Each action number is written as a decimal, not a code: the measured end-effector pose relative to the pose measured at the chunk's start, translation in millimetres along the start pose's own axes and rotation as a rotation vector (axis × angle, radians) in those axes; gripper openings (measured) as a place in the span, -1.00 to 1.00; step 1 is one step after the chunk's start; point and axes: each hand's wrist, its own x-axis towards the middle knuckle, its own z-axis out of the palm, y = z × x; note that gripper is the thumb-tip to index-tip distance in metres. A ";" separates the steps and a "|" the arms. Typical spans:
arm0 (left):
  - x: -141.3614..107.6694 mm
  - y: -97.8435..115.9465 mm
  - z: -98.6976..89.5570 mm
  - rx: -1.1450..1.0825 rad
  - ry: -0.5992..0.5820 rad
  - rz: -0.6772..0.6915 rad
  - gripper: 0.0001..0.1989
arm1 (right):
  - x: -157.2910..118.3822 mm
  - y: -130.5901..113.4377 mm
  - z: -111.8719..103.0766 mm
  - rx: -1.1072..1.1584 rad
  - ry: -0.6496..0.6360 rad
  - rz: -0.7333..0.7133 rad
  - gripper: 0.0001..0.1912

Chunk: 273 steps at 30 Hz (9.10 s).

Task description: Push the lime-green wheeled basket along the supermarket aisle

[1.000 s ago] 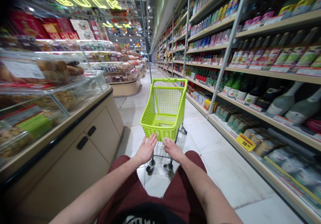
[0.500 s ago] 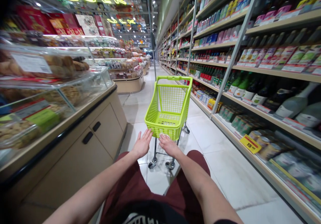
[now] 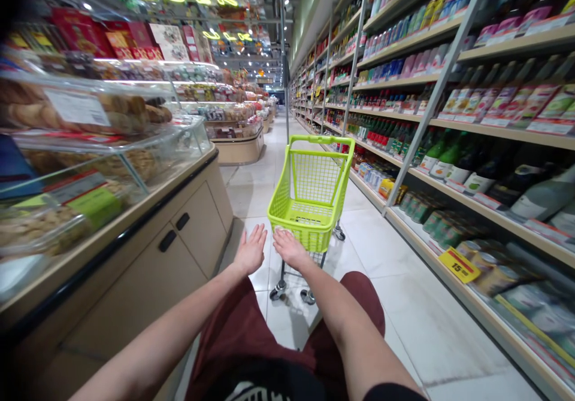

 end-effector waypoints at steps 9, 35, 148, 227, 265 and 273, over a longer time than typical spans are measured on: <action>0.0 -10.1 -5.7 -0.007 -0.025 -0.051 -0.40 | -1.3 -2.3 -19.6 -0.013 0.054 -0.050 -0.72; 38.1 15.2 -56.5 -0.039 -0.045 0.123 -0.43 | -66.9 49.6 -64.3 0.072 0.335 0.506 -0.43; 38.8 -63.0 -119.5 0.018 0.297 0.080 -0.50 | 112.4 -6.6 -102.9 0.233 0.378 0.396 -0.47; 26.6 -96.5 -144.2 -0.075 0.577 -0.285 -0.36 | 241.7 -1.0 -294.9 -0.121 0.710 -0.062 -0.66; -9.8 -98.4 -85.9 0.070 0.413 -0.061 -0.35 | 96.3 -35.2 -50.3 -0.111 0.172 -0.255 -0.72; -21.2 -91.7 -57.1 0.034 0.350 -0.120 -0.33 | 100.0 -32.8 -80.4 -0.023 0.235 -0.201 -0.72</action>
